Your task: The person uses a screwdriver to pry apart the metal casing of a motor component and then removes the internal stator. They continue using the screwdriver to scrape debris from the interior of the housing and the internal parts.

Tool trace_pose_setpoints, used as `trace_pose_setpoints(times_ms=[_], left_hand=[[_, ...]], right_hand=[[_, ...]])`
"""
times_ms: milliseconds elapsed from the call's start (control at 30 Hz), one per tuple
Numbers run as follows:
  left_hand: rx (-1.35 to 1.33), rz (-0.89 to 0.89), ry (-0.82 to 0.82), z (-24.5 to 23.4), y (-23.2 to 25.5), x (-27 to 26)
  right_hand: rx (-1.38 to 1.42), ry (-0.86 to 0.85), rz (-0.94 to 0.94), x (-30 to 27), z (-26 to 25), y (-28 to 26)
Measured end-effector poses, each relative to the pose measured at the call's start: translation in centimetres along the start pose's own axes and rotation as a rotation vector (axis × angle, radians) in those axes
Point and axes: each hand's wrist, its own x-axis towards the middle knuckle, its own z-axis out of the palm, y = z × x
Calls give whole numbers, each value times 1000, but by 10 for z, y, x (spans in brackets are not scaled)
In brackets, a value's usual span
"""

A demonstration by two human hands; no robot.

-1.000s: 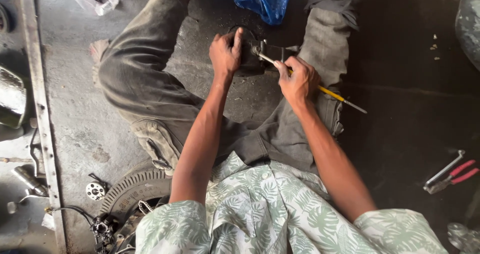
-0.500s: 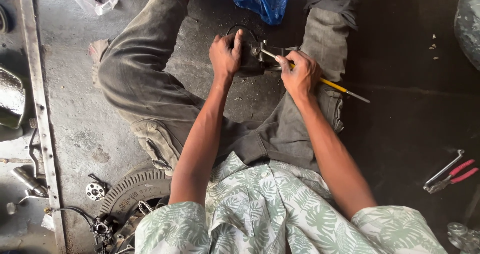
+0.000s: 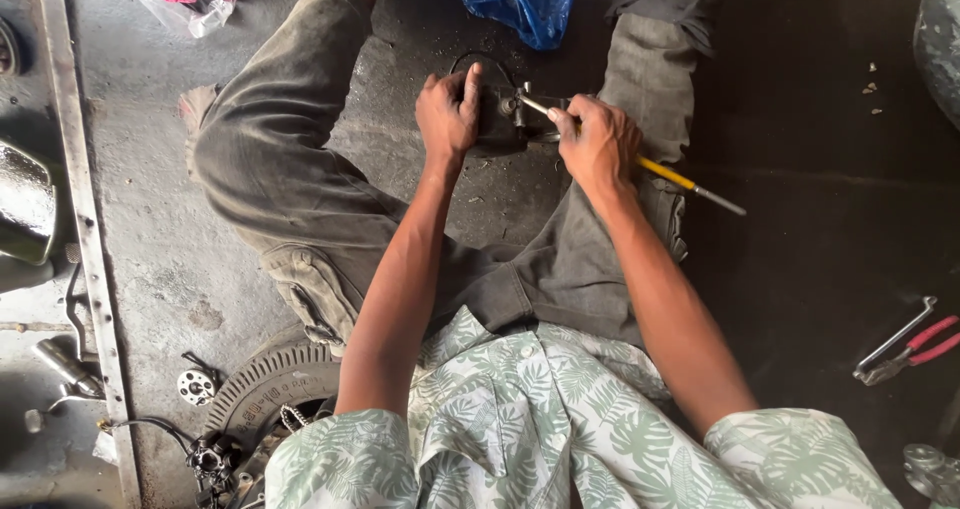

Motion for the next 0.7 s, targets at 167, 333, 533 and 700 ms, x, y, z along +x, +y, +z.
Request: trace_pose_setpoints(times_ms=[167,333,533,700], left_hand=[[12,-6,13,0,-1,1],[-4,31,21,-1,0,-2],[9,-30,21,0,1,-1],[15,-17,33,0,3,1]], right_hand=[[-12,-123,15,-27,11,14],[65,-103,-99,-23,11,18],[-152,-3,-330,32,-3,25],[-228,-120,-595,26,-18,20]])
